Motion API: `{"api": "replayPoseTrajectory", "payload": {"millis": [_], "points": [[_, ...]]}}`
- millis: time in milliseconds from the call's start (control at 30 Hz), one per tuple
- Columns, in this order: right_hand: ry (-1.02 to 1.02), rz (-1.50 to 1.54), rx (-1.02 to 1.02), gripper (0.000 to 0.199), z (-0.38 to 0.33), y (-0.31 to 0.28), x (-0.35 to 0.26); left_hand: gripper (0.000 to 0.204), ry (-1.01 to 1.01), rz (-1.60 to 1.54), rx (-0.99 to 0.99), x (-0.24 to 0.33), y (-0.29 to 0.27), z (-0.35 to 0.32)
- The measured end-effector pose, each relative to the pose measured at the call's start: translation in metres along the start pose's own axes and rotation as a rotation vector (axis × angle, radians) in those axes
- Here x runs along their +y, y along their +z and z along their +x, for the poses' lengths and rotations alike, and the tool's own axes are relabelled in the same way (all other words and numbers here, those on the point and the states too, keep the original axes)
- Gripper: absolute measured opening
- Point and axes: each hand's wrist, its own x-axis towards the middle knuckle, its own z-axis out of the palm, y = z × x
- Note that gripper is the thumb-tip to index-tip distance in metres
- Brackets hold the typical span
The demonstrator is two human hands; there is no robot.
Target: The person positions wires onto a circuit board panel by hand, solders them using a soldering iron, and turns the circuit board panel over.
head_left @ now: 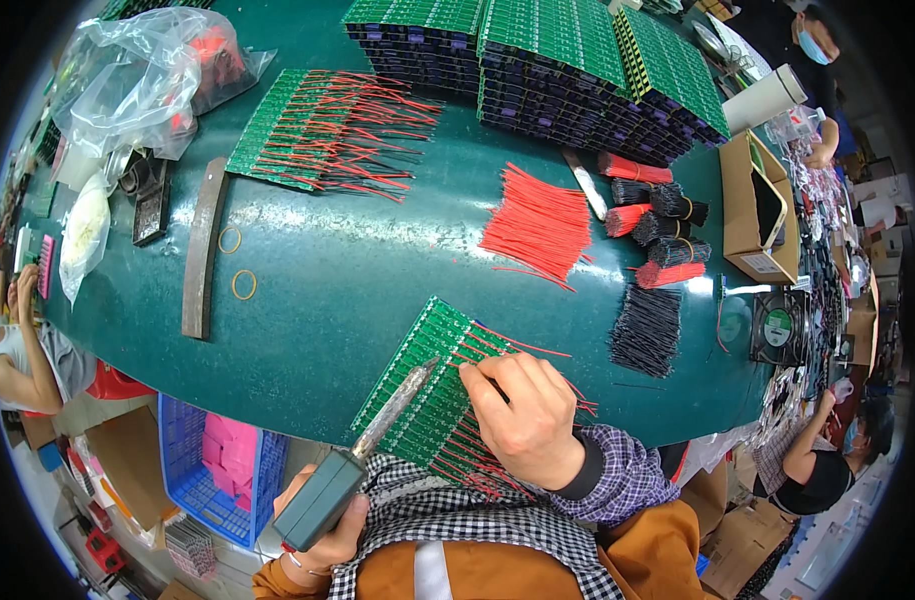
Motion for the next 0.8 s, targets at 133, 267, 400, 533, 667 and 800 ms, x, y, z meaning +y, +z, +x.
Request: {"api": "replayPoseTrajectory", "payload": {"millis": [133, 267, 400, 533, 667, 800], "points": [[0.007, -0.008, -0.007, 0.027, 0.000, -0.002, 0.000, 0.025, 0.047, -0.007, 0.039, 0.001, 0.004, 0.005], [0.011, -0.003, -0.018, 0.027, 0.004, -0.010, 0.001, 0.027, 0.100, -0.044, 0.061, -0.002, 0.007, 0.009], [0.027, 0.007, 0.016, 0.024, 0.020, -0.028, 0.018, 0.027, 0.036, -0.110, 0.105, -0.002, 0.008, 0.010], [0.068, -0.152, 0.062, 0.017, 0.049, -0.024, 0.060, 0.030, -0.085, -0.154, 0.075, -0.015, 0.009, -0.001], [0.043, -0.209, 0.030, 0.012, 0.062, -0.002, 0.091, 0.034, -0.148, -0.221, 0.072, -0.018, 0.012, -0.001], [0.077, -0.252, 0.014, 0.012, 0.063, 0.008, 0.098, 0.034, -0.142, -0.230, 0.074, -0.022, 0.012, 0.000]]}}
